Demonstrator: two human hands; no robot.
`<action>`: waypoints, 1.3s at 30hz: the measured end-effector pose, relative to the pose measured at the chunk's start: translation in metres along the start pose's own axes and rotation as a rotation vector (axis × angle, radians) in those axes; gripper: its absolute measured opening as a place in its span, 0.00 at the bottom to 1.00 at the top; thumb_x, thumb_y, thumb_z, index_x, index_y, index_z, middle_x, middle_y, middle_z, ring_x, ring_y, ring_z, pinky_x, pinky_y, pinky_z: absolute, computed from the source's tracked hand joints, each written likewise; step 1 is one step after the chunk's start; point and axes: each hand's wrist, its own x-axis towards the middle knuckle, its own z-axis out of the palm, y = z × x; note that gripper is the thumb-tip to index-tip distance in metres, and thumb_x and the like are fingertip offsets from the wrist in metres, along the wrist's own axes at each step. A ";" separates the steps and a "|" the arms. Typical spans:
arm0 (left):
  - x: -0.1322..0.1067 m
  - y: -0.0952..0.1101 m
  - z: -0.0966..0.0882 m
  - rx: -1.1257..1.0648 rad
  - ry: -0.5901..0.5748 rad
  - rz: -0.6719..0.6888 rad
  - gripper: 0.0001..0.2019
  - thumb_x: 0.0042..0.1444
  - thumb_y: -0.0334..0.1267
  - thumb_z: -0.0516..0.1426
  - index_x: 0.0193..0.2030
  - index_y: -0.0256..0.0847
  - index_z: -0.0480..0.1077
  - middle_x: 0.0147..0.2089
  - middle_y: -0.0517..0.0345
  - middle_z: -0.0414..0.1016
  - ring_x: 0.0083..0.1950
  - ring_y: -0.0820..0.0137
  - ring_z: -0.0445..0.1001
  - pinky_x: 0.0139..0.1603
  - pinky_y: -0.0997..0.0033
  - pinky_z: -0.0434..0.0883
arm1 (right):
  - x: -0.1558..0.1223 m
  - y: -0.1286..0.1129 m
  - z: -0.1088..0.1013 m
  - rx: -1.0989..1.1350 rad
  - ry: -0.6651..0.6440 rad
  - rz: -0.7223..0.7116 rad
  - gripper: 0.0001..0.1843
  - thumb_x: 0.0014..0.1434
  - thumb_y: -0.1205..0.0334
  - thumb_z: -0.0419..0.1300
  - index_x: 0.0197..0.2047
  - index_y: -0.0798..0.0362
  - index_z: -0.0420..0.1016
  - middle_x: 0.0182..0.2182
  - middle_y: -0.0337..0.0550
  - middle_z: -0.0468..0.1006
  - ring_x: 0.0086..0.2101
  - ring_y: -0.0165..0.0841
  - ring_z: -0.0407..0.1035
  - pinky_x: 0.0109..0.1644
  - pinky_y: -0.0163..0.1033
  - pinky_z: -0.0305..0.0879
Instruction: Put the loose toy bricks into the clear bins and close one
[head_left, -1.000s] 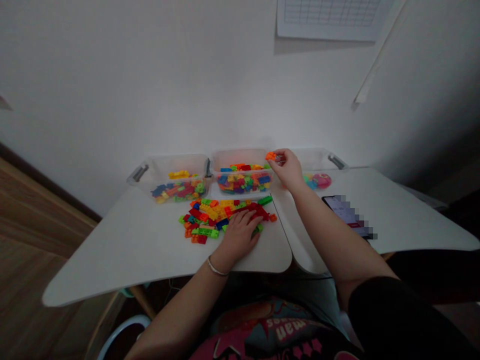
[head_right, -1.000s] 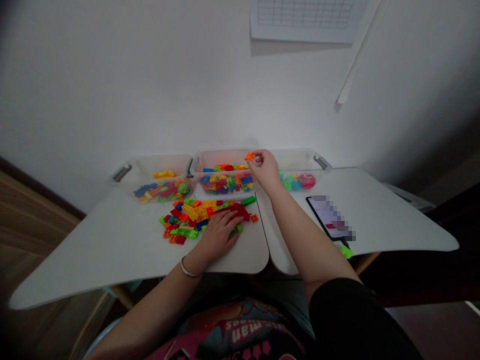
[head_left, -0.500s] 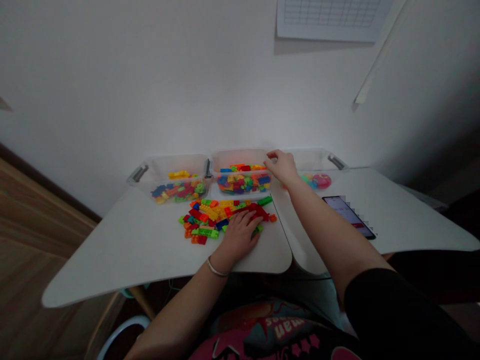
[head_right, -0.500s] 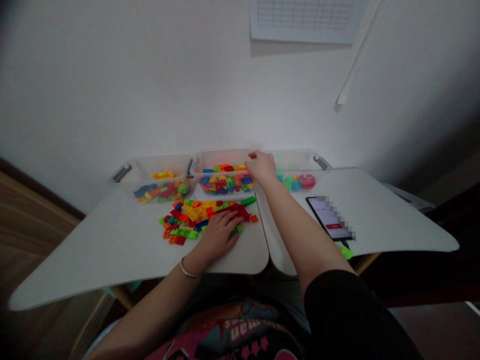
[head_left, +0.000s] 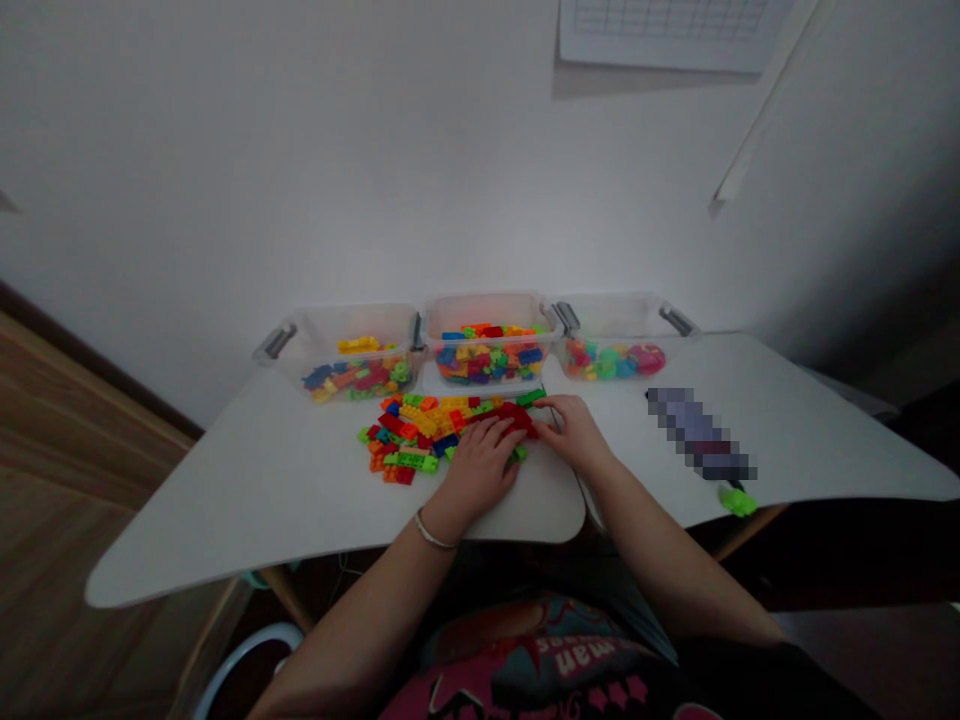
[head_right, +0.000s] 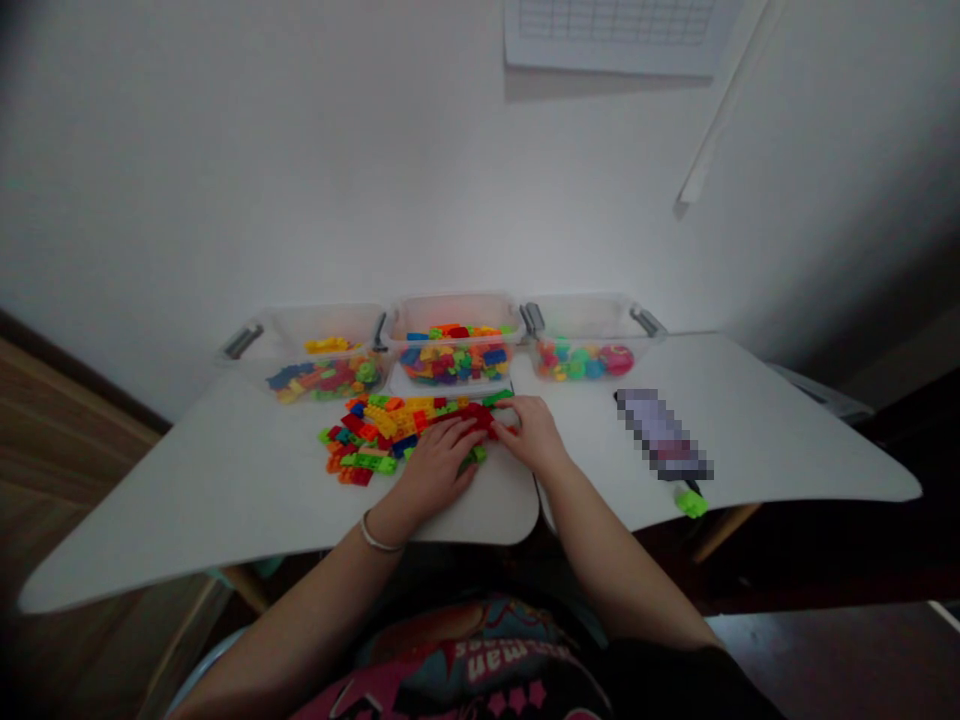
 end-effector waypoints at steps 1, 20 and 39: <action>0.000 0.000 -0.001 0.001 0.003 0.000 0.23 0.58 0.36 0.56 0.61 0.44 0.65 0.64 0.51 0.66 0.65 0.57 0.61 0.67 0.50 0.59 | -0.004 0.001 0.001 -0.022 -0.029 -0.015 0.15 0.53 0.59 0.63 0.45 0.51 0.76 0.42 0.48 0.79 0.45 0.43 0.70 0.52 0.50 0.65; -0.002 -0.001 -0.001 -0.015 -0.020 -0.006 0.25 0.57 0.35 0.56 0.62 0.44 0.63 0.65 0.50 0.65 0.66 0.58 0.61 0.67 0.50 0.58 | -0.005 0.007 0.008 -0.032 0.024 0.067 0.07 0.53 0.61 0.59 0.36 0.50 0.74 0.33 0.46 0.77 0.37 0.41 0.69 0.44 0.48 0.66; 0.003 -0.006 -0.003 -0.237 0.227 -0.073 0.12 0.61 0.32 0.54 0.51 0.41 0.72 0.47 0.50 0.78 0.50 0.61 0.75 0.54 0.55 0.72 | -0.011 -0.002 0.005 0.317 -0.120 0.004 0.11 0.59 0.58 0.55 0.42 0.49 0.75 0.40 0.46 0.78 0.42 0.38 0.73 0.45 0.45 0.70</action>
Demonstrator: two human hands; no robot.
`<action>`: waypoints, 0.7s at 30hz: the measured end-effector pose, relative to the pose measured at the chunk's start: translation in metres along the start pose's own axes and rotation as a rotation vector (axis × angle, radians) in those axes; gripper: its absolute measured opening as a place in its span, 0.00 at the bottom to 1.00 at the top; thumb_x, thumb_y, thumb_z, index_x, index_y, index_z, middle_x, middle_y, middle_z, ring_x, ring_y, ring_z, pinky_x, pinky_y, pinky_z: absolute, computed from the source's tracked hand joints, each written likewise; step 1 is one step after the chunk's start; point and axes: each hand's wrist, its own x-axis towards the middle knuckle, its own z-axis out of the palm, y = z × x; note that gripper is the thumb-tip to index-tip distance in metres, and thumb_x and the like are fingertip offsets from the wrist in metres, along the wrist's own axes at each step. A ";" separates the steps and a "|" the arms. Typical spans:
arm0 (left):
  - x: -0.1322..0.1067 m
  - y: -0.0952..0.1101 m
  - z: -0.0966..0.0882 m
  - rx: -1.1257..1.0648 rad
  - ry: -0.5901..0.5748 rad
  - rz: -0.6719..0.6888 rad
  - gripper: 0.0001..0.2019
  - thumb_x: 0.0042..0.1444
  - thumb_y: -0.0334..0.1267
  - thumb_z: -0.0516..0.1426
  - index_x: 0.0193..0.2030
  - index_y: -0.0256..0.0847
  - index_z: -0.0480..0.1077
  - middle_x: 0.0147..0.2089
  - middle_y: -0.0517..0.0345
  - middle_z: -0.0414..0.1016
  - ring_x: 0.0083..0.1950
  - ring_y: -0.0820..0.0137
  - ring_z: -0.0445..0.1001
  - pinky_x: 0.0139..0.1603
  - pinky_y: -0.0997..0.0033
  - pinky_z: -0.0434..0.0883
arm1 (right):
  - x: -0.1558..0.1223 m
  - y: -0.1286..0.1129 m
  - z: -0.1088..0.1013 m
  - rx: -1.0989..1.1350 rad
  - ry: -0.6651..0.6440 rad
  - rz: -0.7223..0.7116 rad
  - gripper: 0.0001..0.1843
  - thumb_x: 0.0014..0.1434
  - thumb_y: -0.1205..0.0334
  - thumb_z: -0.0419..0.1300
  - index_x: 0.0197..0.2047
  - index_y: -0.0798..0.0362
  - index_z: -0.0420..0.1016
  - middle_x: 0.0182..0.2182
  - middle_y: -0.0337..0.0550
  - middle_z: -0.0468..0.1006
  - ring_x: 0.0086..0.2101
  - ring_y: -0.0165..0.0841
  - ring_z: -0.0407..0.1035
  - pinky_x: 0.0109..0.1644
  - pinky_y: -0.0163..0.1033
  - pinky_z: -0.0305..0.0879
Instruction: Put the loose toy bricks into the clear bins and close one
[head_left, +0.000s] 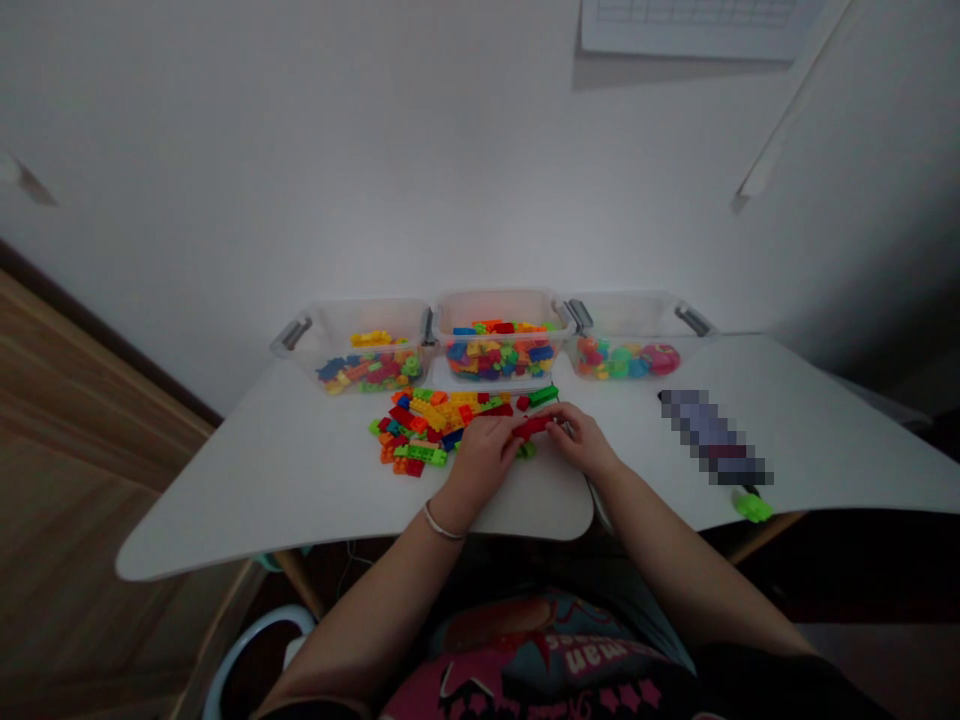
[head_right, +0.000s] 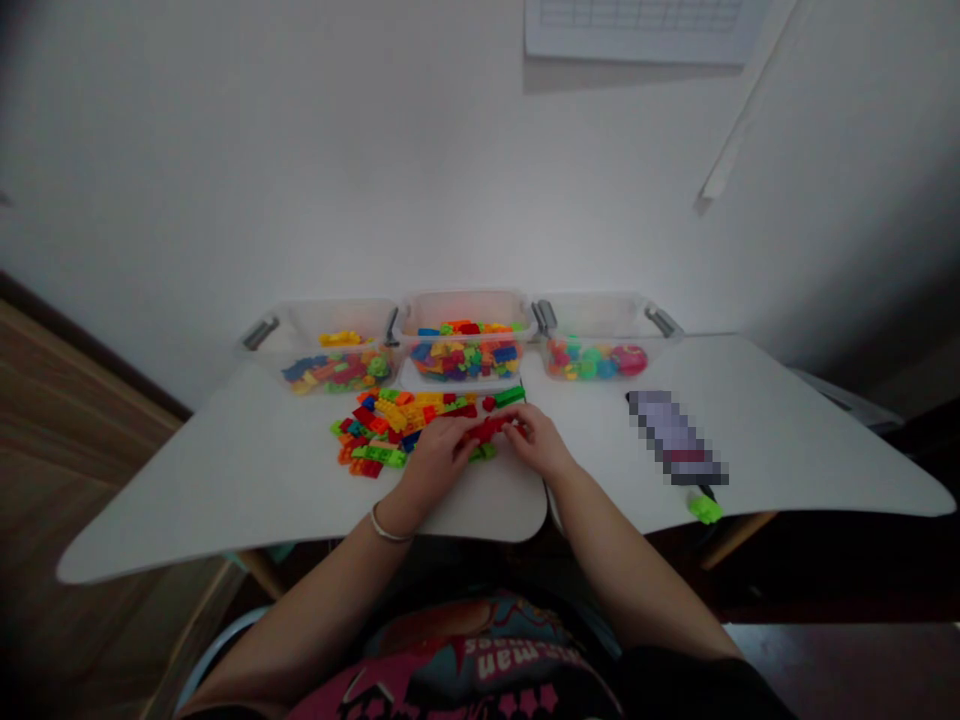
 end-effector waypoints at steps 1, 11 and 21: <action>0.000 0.000 0.000 -0.003 0.004 -0.011 0.12 0.60 0.32 0.55 0.50 0.41 0.72 0.46 0.51 0.78 0.49 0.62 0.75 0.53 0.55 0.73 | 0.000 0.000 0.000 -0.013 0.003 -0.002 0.11 0.59 0.58 0.55 0.42 0.49 0.75 0.39 0.46 0.78 0.41 0.38 0.72 0.46 0.45 0.70; 0.015 0.003 -0.046 -0.164 0.165 -0.178 0.08 0.57 0.34 0.57 0.44 0.42 0.73 0.43 0.55 0.79 0.44 0.66 0.77 0.50 0.62 0.74 | 0.002 0.004 -0.001 -0.121 0.178 0.021 0.12 0.62 0.56 0.51 0.42 0.49 0.74 0.39 0.47 0.77 0.38 0.39 0.70 0.42 0.46 0.69; 0.045 -0.080 -0.140 -0.131 0.907 -0.302 0.11 0.53 0.36 0.58 0.43 0.40 0.69 0.42 0.55 0.75 0.42 0.69 0.75 0.42 0.69 0.73 | 0.003 0.005 0.001 -0.149 0.104 0.034 0.12 0.61 0.58 0.51 0.40 0.49 0.74 0.38 0.47 0.77 0.37 0.38 0.70 0.40 0.45 0.69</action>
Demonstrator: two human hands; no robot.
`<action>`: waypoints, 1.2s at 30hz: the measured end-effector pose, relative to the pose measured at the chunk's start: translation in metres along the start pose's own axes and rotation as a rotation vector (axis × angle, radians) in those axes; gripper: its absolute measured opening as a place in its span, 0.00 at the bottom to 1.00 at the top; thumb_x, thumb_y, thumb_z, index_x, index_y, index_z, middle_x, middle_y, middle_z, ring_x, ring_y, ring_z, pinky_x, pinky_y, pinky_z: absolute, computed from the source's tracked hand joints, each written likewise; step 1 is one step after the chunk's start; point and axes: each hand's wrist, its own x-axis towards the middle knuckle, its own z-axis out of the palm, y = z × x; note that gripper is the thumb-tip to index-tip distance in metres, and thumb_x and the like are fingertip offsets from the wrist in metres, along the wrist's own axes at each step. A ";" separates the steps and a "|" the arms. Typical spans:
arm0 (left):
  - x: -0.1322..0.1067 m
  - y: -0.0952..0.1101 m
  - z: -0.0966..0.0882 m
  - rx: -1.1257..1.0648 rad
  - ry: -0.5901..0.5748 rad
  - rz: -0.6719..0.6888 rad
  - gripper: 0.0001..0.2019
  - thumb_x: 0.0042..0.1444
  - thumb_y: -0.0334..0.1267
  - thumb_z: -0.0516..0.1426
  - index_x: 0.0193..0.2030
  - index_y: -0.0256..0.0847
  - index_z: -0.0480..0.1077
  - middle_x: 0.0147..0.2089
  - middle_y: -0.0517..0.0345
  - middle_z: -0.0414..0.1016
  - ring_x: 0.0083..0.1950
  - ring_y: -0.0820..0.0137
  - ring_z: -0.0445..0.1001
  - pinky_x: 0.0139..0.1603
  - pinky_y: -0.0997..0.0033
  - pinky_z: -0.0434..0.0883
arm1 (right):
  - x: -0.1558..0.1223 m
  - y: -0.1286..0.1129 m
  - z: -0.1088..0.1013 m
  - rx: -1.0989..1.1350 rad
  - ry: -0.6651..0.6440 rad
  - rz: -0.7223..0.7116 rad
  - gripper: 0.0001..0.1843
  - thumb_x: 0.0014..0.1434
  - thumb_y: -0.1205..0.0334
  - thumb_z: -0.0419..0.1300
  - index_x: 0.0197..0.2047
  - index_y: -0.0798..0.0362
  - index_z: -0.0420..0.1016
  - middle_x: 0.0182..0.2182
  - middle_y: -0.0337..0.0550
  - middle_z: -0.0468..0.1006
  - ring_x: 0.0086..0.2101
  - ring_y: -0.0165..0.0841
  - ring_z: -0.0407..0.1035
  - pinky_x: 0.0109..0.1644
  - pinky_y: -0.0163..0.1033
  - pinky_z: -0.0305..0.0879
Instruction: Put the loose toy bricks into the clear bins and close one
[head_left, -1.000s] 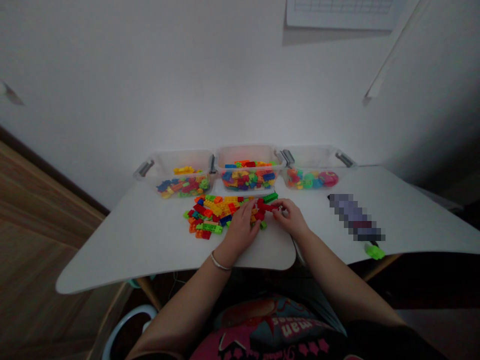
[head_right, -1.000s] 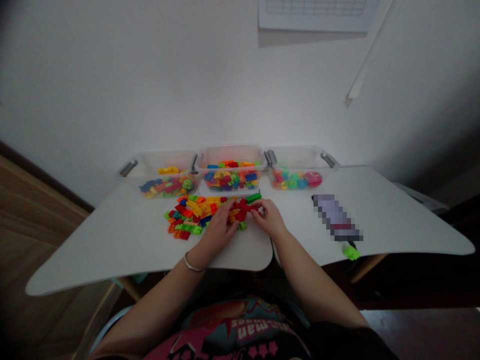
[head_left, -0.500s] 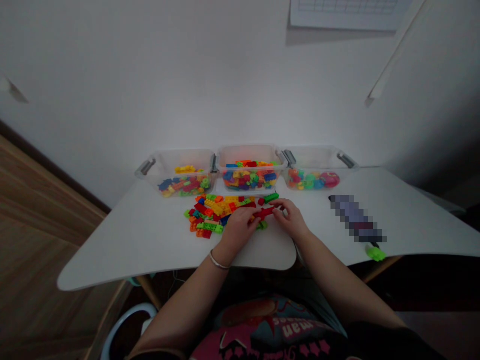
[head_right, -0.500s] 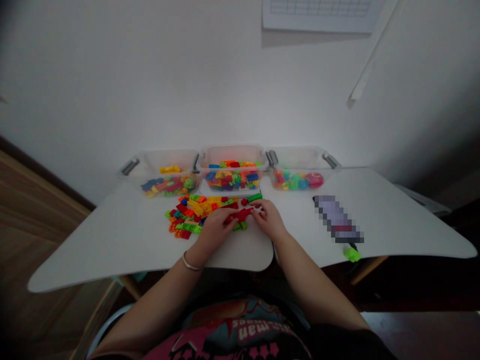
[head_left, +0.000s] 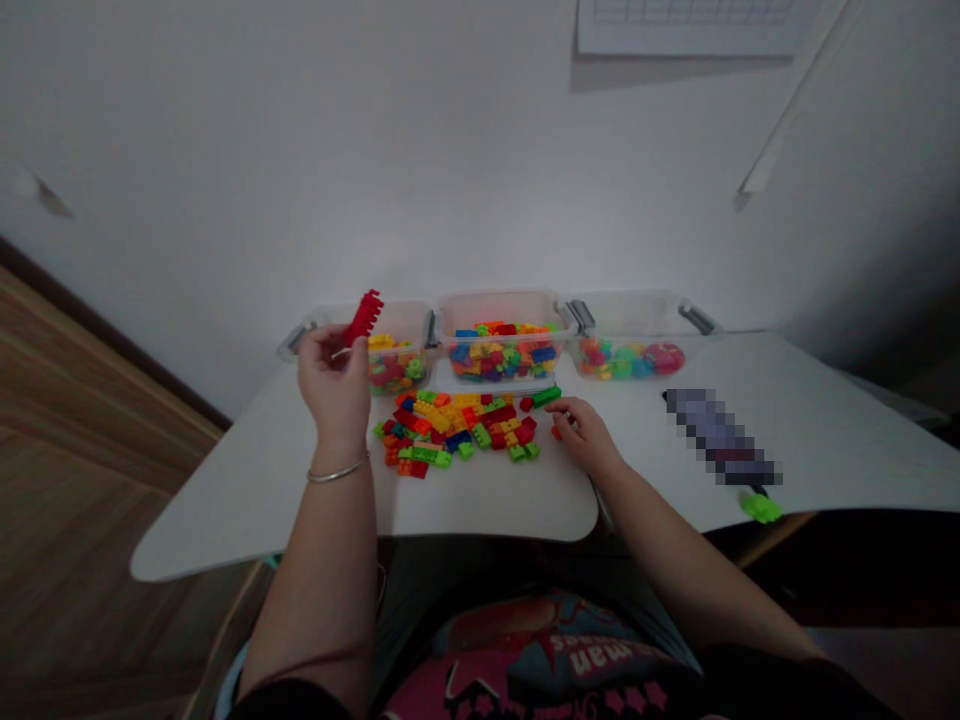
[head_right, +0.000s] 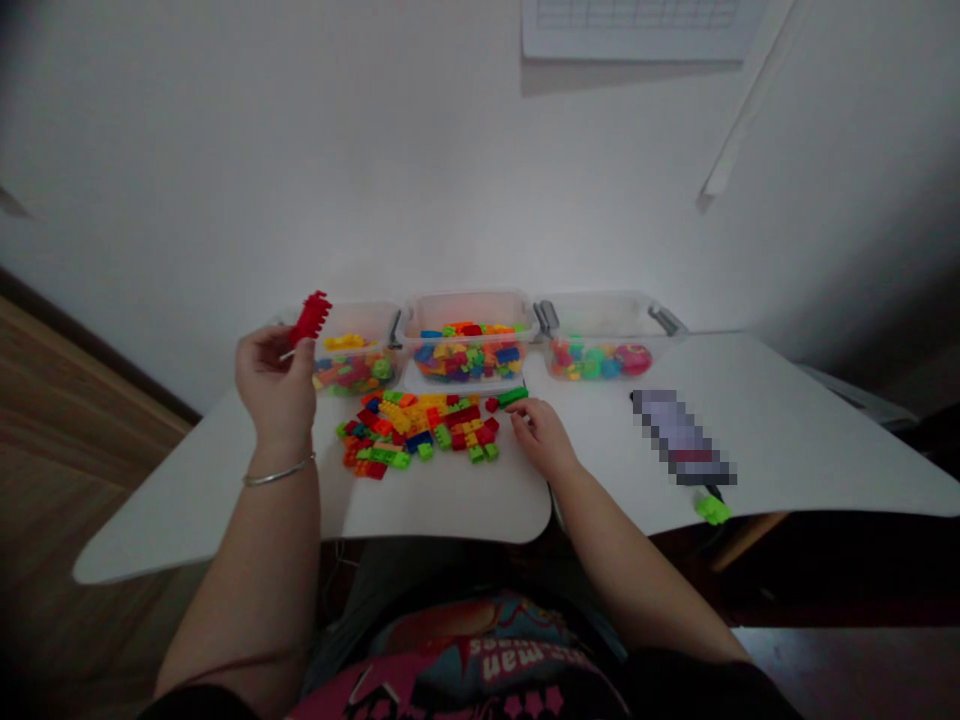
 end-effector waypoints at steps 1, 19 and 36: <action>0.006 -0.009 -0.002 0.079 0.017 0.014 0.11 0.52 0.36 0.58 0.43 0.40 0.69 0.42 0.55 0.76 0.42 0.69 0.75 0.44 0.68 0.72 | 0.000 -0.001 0.000 0.000 0.000 -0.001 0.12 0.61 0.58 0.51 0.40 0.49 0.74 0.38 0.47 0.77 0.37 0.39 0.70 0.41 0.45 0.69; 0.048 -0.050 0.014 0.791 -0.484 -0.036 0.14 0.59 0.39 0.51 0.42 0.41 0.78 0.49 0.46 0.78 0.52 0.55 0.74 0.55 0.52 0.65 | 0.000 0.005 0.004 -0.015 -0.049 0.002 0.11 0.59 0.62 0.52 0.39 0.51 0.75 0.35 0.46 0.76 0.37 0.38 0.69 0.41 0.45 0.68; -0.087 0.008 0.006 0.706 -0.635 0.157 0.18 0.59 0.44 0.54 0.53 0.43 0.73 0.61 0.44 0.67 0.62 0.51 0.63 0.65 0.41 0.53 | 0.000 0.003 -0.001 -0.177 -0.020 0.080 0.10 0.55 0.65 0.55 0.40 0.54 0.74 0.36 0.47 0.74 0.36 0.39 0.68 0.44 0.46 0.67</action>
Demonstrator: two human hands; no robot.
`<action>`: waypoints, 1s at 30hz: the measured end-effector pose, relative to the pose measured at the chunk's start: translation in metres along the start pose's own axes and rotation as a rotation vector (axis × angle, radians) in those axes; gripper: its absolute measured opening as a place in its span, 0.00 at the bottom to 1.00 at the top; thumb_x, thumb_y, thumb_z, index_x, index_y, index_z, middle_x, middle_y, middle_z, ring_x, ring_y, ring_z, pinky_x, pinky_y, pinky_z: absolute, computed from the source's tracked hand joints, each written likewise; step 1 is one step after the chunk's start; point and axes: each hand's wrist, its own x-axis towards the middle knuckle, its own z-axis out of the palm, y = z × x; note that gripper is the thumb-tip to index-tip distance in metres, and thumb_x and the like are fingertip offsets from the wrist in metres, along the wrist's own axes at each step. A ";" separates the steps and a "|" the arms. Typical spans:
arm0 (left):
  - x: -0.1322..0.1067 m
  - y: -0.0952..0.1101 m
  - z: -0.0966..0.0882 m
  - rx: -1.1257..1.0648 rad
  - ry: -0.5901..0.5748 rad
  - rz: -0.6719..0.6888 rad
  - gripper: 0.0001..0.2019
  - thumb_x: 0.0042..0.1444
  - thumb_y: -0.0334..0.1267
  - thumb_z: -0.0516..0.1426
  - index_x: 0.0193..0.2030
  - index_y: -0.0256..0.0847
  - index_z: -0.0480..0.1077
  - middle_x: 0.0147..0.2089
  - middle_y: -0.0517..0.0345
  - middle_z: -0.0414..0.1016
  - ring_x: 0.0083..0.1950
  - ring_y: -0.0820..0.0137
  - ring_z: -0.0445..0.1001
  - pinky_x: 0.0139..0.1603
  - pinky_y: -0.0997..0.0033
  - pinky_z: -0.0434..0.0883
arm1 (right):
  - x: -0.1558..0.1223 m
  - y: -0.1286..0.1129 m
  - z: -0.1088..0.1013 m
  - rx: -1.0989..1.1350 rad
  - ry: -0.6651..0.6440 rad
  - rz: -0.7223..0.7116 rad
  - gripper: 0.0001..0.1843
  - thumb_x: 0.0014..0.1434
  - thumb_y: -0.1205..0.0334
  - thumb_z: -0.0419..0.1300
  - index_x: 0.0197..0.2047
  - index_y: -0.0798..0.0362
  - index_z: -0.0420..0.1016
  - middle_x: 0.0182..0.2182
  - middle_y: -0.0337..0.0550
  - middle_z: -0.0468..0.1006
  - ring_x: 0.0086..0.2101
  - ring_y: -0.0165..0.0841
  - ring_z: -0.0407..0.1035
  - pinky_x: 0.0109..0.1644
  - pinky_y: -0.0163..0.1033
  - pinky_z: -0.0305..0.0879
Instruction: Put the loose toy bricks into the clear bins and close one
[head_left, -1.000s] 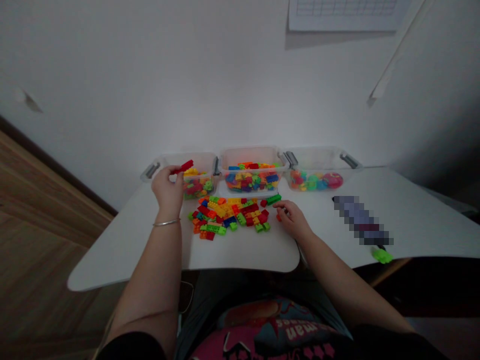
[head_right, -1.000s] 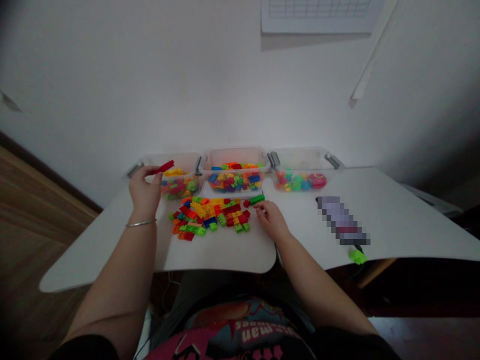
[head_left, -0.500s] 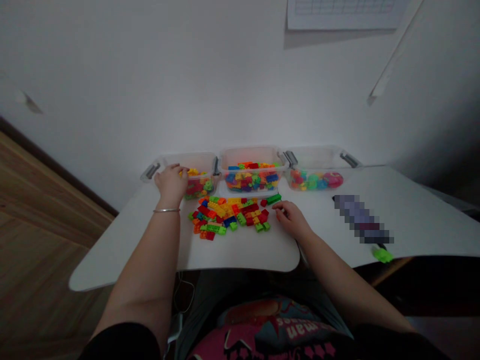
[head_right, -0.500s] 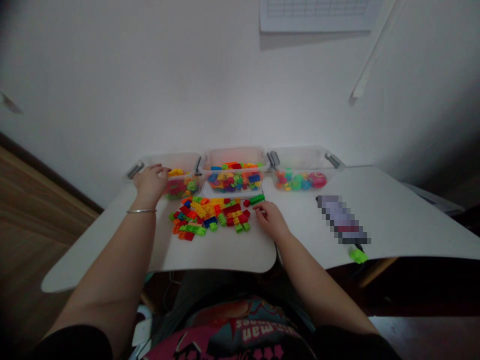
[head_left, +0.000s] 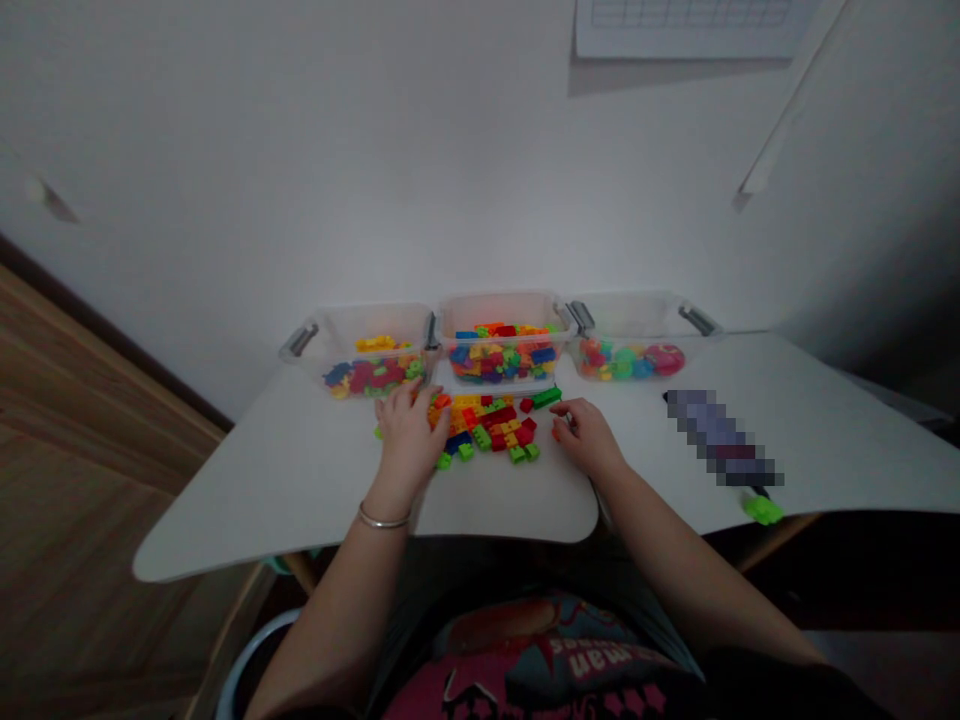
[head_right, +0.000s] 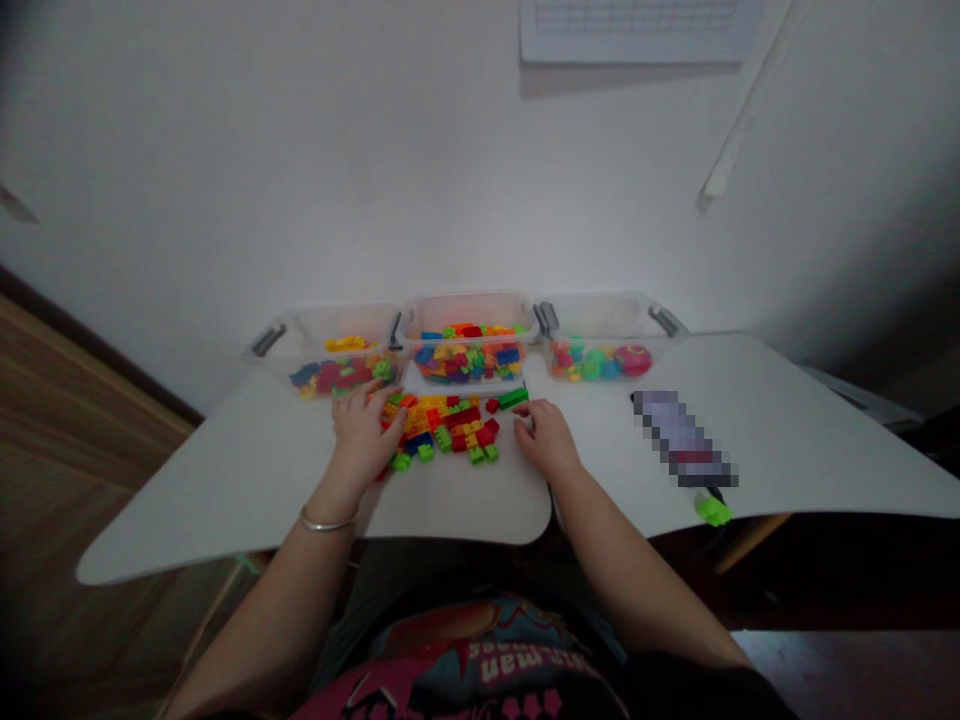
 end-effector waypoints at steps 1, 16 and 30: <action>-0.008 0.004 0.002 0.050 -0.048 0.001 0.19 0.58 0.45 0.55 0.55 0.42 0.72 0.62 0.42 0.66 0.61 0.49 0.64 0.64 0.40 0.54 | 0.000 -0.001 -0.001 -0.018 -0.007 -0.004 0.11 0.55 0.65 0.55 0.41 0.54 0.74 0.36 0.48 0.73 0.37 0.39 0.68 0.45 0.46 0.67; -0.026 0.008 0.009 0.142 -0.146 0.067 0.17 0.61 0.41 0.53 0.55 0.43 0.73 0.51 0.48 0.76 0.54 0.50 0.69 0.63 0.37 0.55 | -0.004 -0.007 0.000 -0.066 -0.124 -0.078 0.11 0.56 0.67 0.56 0.42 0.54 0.74 0.38 0.47 0.72 0.41 0.37 0.68 0.49 0.43 0.67; -0.016 0.002 0.021 -0.355 -0.081 -0.005 0.31 0.55 0.36 0.59 0.66 0.38 0.59 0.59 0.43 0.71 0.58 0.57 0.71 0.60 0.51 0.67 | -0.001 -0.005 0.005 0.019 -0.088 -0.151 0.10 0.56 0.70 0.56 0.41 0.53 0.74 0.39 0.47 0.74 0.41 0.37 0.69 0.48 0.44 0.67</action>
